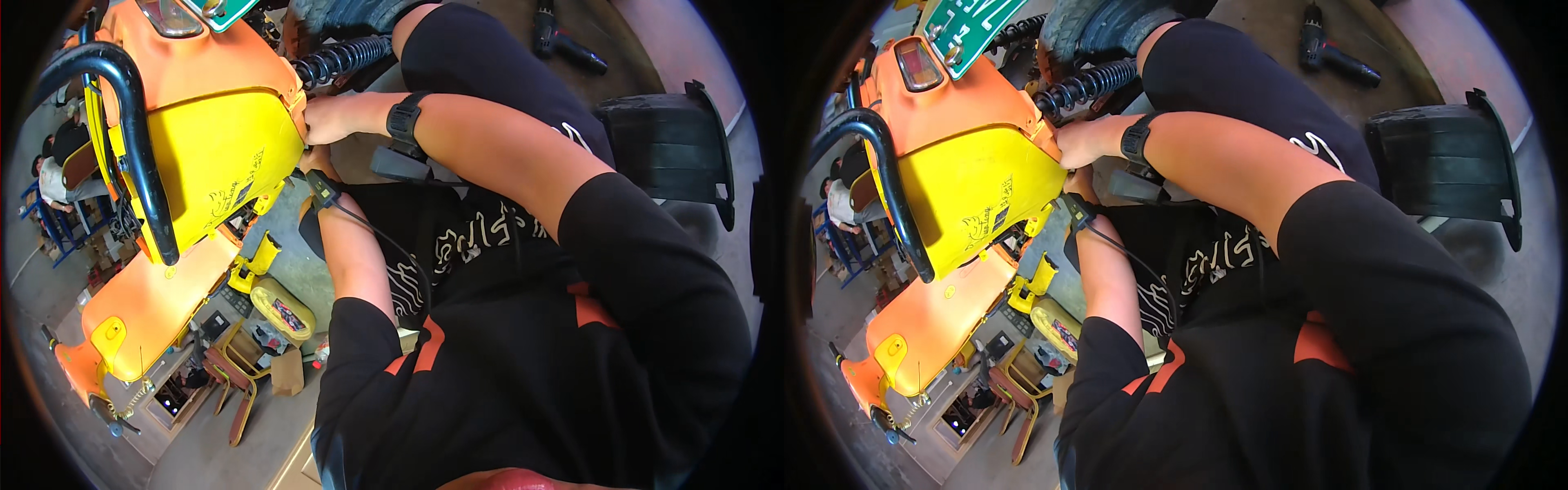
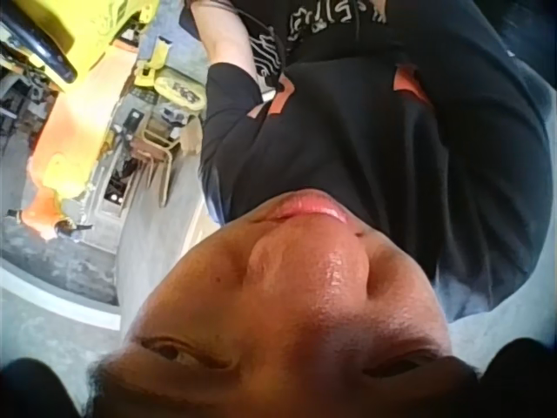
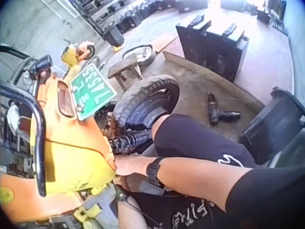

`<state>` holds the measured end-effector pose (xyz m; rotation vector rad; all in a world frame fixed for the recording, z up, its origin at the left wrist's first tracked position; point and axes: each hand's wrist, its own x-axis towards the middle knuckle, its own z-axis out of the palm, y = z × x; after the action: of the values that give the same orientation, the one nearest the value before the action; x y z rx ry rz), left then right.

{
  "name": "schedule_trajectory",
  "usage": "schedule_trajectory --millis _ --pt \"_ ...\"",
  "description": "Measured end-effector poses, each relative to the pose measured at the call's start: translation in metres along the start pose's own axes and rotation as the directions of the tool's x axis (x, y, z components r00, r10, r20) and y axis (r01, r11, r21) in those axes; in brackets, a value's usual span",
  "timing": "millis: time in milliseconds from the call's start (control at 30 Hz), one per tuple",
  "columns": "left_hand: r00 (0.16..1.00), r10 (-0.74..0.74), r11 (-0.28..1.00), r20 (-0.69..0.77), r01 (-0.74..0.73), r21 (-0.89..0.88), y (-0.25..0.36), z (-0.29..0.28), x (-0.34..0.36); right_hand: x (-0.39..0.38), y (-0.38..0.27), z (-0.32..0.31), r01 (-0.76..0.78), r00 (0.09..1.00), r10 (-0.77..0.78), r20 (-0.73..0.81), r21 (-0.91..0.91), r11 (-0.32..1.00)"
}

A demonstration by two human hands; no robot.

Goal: The recorder is repairing a yellow electric scooter, specifically working on the rear storage and frame components using a power drill.

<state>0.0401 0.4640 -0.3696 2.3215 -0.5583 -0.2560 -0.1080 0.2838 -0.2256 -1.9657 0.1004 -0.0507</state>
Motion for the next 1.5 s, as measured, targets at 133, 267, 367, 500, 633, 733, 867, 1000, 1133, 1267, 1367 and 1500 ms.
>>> schedule_trajectory --millis 133,267,367,500,633,733,867,1000,1133,1267,1367,1500 --pt "0.962 -0.225 0.959 -0.156 0.190 -0.212 0.011 -0.022 -0.012 0.013 0.002 0.014 0.032 0.999 -0.031 -0.034 0.043 0.999" --pt "0.980 -0.174 0.958 -0.101 0.145 -0.246 0.090 0.014 -0.024 0.021 0.054 0.004 0.011 0.992 0.000 -0.125 0.081 0.997" --pt "0.984 -0.144 0.819 -0.105 0.059 -0.571 0.022 -0.057 -0.014 0.010 -0.019 0.019 0.060 0.997 -0.057 -0.059 0.050 0.997" --pt "0.988 -0.152 0.967 -0.040 0.157 0.199 0.085 -0.025 -0.024 -0.041 -0.037 -0.016 -0.150 0.983 0.153 -0.102 0.040 0.988" --pt "0.997 -0.061 0.987 -0.050 0.068 0.145 0.087 -0.036 -0.013 -0.058 -0.064 -0.025 -0.196 0.945 0.247 -0.217 0.232 0.953" --pt "0.995 -0.077 0.993 -0.067 0.082 0.083 0.091 -0.036 -0.010 -0.059 -0.064 -0.026 -0.039 0.949 0.142 -0.282 0.341 0.939" --pt "0.993 -0.017 0.990 -0.116 0.001 -0.140 0.081 -0.027 -0.023 -0.056 -0.060 -0.023 -0.086 0.925 0.154 -0.348 0.203 0.975" --pt "0.931 -0.339 0.787 -0.138 0.200 -0.583 0.067 -0.006 -0.024 -0.060 -0.071 -0.024 -0.120 0.912 0.192 -0.362 0.212 0.970" --pt "0.976 -0.169 0.546 -0.140 -0.026 -0.838 -0.013 -0.034 -0.005 -0.060 -0.097 -0.025 -0.091 0.955 0.137 -0.265 0.179 0.980" --pt "0.952 -0.284 0.893 -0.114 0.219 -0.393 0.032 0.017 -0.013 -0.069 -0.057 -0.034 -0.091 0.933 0.123 -0.337 0.111 0.990" --pt "0.929 -0.351 0.890 -0.113 0.294 -0.348 0.057 -0.009 -0.018 -0.077 -0.076 -0.043 -0.069 0.959 0.106 -0.262 0.145 0.987" --pt "0.981 -0.149 0.984 -0.127 0.134 -0.121 0.095 -0.017 -0.018 -0.085 -0.065 -0.047 0.085 0.961 0.007 -0.276 0.323 0.942"
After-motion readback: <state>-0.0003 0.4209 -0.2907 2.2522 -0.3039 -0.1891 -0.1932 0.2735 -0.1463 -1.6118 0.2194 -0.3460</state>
